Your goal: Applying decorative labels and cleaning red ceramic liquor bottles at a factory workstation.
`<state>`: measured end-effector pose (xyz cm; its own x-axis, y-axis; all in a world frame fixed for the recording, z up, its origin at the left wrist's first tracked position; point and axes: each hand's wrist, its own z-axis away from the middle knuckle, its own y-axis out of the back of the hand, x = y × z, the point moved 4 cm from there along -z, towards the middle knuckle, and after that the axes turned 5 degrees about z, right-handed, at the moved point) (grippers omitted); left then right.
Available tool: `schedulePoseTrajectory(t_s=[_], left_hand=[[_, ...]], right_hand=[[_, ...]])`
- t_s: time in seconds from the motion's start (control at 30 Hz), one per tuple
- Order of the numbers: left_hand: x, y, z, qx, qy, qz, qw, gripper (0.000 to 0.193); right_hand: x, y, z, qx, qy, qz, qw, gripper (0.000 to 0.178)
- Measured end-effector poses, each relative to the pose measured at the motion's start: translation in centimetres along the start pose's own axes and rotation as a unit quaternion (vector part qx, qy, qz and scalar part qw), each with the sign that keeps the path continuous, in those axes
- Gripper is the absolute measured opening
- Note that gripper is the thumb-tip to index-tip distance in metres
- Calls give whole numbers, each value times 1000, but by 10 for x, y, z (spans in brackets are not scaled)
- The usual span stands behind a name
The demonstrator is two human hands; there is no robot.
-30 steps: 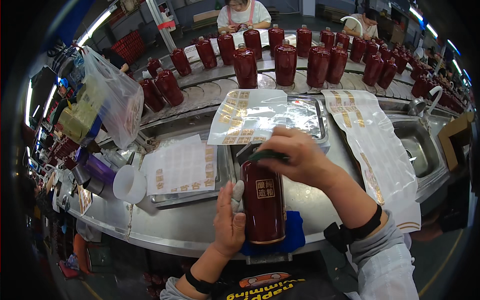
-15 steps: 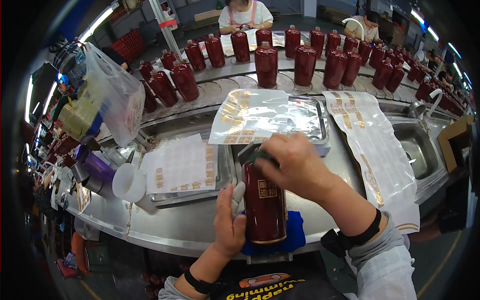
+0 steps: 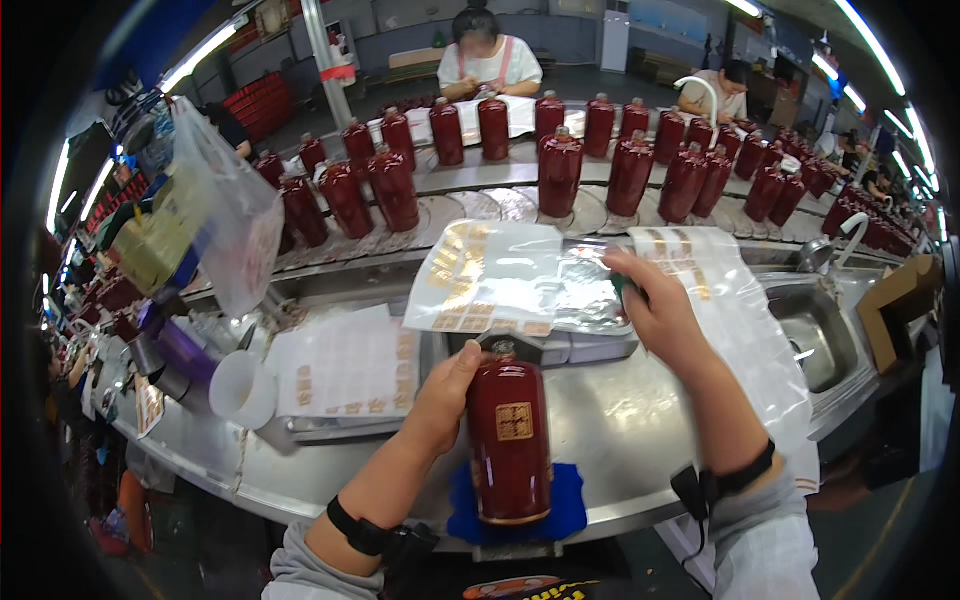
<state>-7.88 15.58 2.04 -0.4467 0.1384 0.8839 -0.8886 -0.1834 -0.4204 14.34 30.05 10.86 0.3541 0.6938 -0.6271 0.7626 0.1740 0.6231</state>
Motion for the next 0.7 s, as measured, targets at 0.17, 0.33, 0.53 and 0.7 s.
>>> schedulePoseTrajectory(t_s=[0.17, 0.33, 0.53, 0.7], left_hand=[[2, -4, -13, -54, 143, 14, 988, 37], [40, -3, 17, -95, 55, -119, 987, 28], [84, -8, 84, -60, -175, -315, 931, 29], [104, -8, 190, 200, -240, -349, 883, 53]], right_hand=[[111, 19, -159, 4, -29, 253, 967, 27], [205, 22, -290, 41, -113, 373, 920, 54], [248, 24, -306, 71, 9, 397, 915, 56], [147, -14, -157, 49, 165, 167, 971, 52]])
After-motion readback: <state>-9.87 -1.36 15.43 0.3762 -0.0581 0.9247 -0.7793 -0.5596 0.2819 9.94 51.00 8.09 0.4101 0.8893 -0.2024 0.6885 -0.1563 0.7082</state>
